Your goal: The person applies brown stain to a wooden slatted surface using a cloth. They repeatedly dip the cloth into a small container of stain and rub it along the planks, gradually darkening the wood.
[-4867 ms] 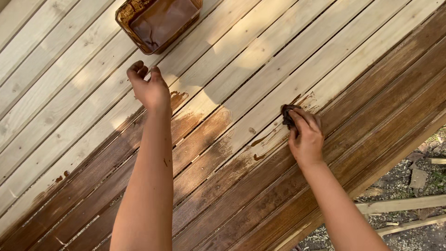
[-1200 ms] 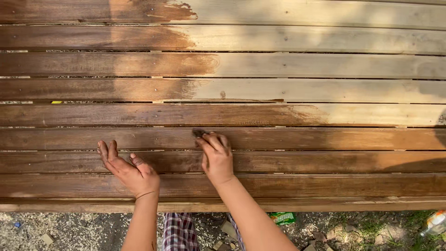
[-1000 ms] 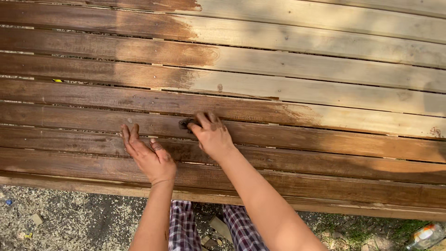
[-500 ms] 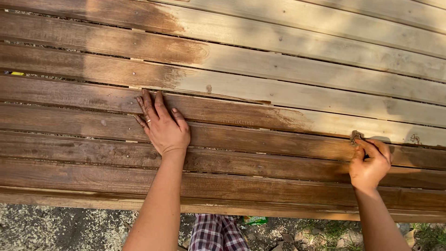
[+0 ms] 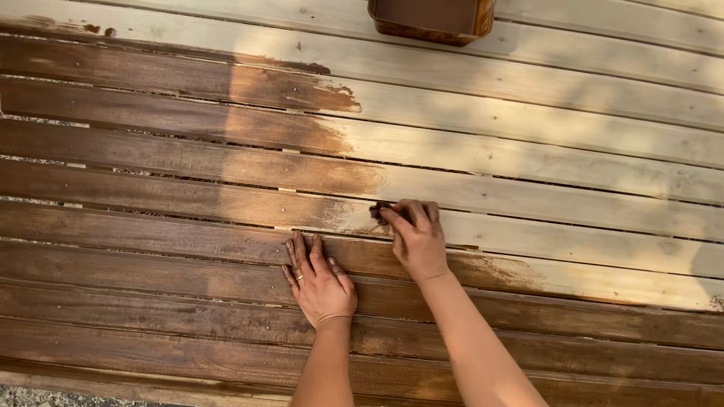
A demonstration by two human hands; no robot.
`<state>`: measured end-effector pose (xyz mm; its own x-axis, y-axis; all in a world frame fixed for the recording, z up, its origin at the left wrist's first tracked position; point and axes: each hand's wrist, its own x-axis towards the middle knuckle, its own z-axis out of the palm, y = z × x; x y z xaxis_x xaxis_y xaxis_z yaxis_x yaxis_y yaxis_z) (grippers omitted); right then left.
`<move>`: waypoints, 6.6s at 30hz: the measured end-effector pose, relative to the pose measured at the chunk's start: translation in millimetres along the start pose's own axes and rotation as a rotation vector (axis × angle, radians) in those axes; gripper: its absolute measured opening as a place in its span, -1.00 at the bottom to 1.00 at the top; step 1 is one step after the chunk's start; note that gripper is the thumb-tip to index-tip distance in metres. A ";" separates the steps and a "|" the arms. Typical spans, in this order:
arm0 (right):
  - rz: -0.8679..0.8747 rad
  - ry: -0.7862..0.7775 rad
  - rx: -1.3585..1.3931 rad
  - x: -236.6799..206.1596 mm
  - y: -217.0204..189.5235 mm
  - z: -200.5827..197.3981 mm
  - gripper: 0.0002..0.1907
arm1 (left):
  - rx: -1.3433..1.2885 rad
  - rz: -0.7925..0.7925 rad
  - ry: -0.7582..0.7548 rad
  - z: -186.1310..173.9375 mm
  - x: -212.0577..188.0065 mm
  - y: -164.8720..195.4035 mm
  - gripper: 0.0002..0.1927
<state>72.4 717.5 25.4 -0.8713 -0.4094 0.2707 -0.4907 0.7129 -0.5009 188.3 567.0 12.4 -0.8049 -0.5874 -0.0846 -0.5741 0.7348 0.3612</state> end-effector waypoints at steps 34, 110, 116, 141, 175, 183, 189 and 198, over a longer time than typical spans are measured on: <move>0.299 0.137 0.973 137.8 50.6 -86.3 -0.69 | 0.102 -0.009 -0.102 -1.4 10.2 -2.4 -0.43; 0.728 0.557 -0.499 -134.8 229.6 -126.3 -0.75 | 0.042 0.020 0.064 -1.0 -3.0 11.1 -0.45; 0.268 0.009 0.036 -40.5 46.3 19.6 -0.53 | 0.041 0.089 0.117 1.3 -4.9 10.2 -0.48; 0.063 0.089 0.012 -170.3 96.2 -83.4 -0.72 | -0.048 -0.041 0.123 55.3 -107.9 134.9 -0.42; 0.559 -0.087 -0.007 -244.7 241.7 -267.2 -0.36 | 0.084 -0.034 0.011 78.7 -121.7 165.3 -0.36; 0.850 0.391 -0.317 -213.0 263.7 -233.3 -0.76 | 0.089 -0.020 0.014 78.9 -123.0 163.0 -0.36; 0.462 0.210 -0.124 -162.0 146.4 -134.4 -0.49 | 0.098 -0.045 -0.020 78.3 -121.6 163.6 -0.36; 0.272 0.180 -0.374 -230.5 299.5 -238.0 -0.63 | 0.090 -0.034 -0.016 77.9 -122.6 163.2 -0.36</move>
<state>123.4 1160.9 8.6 -0.9403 -0.0992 0.3255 -0.1876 0.9493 -0.2524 181.6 785.3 9.5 -0.7866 -0.6075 -0.1104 -0.6118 0.7425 0.2729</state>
